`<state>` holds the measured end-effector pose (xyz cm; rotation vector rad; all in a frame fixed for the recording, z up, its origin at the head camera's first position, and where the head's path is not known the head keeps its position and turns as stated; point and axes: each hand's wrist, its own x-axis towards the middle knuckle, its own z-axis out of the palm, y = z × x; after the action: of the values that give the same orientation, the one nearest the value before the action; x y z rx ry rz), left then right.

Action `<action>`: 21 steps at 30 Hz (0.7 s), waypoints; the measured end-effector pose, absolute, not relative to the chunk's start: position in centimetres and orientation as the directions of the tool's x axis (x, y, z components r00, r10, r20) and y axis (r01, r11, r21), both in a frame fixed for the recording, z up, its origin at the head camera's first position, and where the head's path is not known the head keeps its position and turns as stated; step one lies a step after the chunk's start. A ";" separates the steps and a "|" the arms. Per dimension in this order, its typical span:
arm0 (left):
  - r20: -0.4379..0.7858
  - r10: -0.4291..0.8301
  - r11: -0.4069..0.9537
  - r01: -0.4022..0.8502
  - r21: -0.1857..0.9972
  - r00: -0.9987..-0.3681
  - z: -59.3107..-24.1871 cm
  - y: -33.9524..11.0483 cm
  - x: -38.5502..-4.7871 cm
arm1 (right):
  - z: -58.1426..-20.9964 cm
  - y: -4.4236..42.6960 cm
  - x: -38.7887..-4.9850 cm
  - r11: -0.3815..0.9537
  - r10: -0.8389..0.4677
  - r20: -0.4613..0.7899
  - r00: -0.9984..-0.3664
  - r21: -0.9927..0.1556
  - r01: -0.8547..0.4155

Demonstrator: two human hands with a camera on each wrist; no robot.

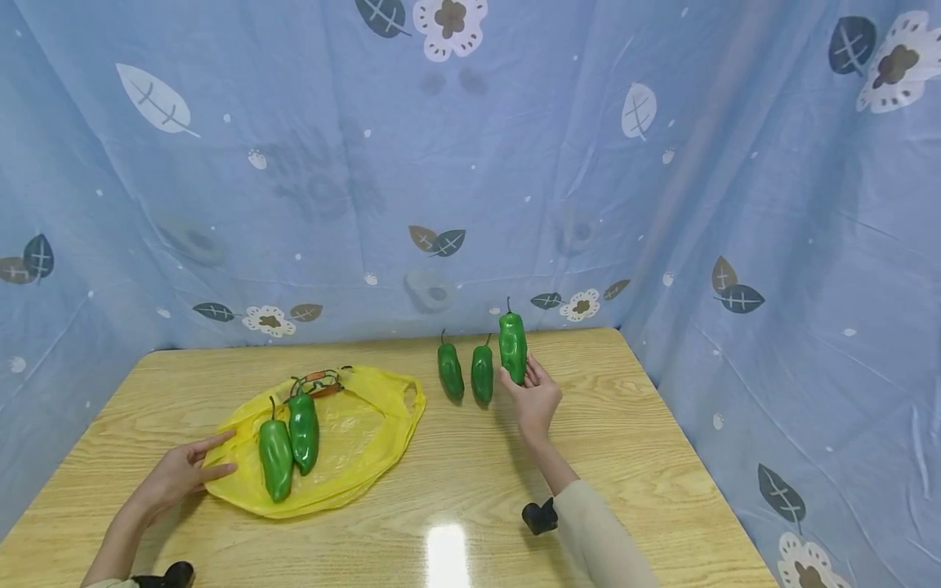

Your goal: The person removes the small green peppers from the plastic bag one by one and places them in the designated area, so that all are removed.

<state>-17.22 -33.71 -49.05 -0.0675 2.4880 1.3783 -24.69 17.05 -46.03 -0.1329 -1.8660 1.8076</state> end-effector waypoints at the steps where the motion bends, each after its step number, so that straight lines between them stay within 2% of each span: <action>1: -0.281 0.102 0.534 -0.186 0.825 -0.954 -49.0 -33.8 -17.2 | -46.5 17.3 -25.0 0.115 0.423 0.305 -0.853 -0.952 -0.283; 8: -0.265 0.100 0.526 -0.175 0.832 -0.959 -49.1 -33.9 -17.1 | -48.8 18.6 -26.6 0.191 0.429 0.281 -0.858 -0.957 -0.218; 15: -0.219 0.084 0.540 -0.141 0.830 -0.972 -49.3 -33.7 -16.9 | -49.6 18.6 -27.2 0.231 0.434 0.233 -0.870 -0.962 -0.143; 21: -0.228 0.072 0.577 -0.146 0.804 -0.971 -49.3 -33.6 -17.2 | -49.9 18.5 -28.0 0.265 0.443 0.194 -0.875 -0.961 -0.079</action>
<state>-17.15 -33.60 -49.27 -0.0611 2.5731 1.3432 -27.99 18.52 -49.91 -0.3292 -2.1147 1.6445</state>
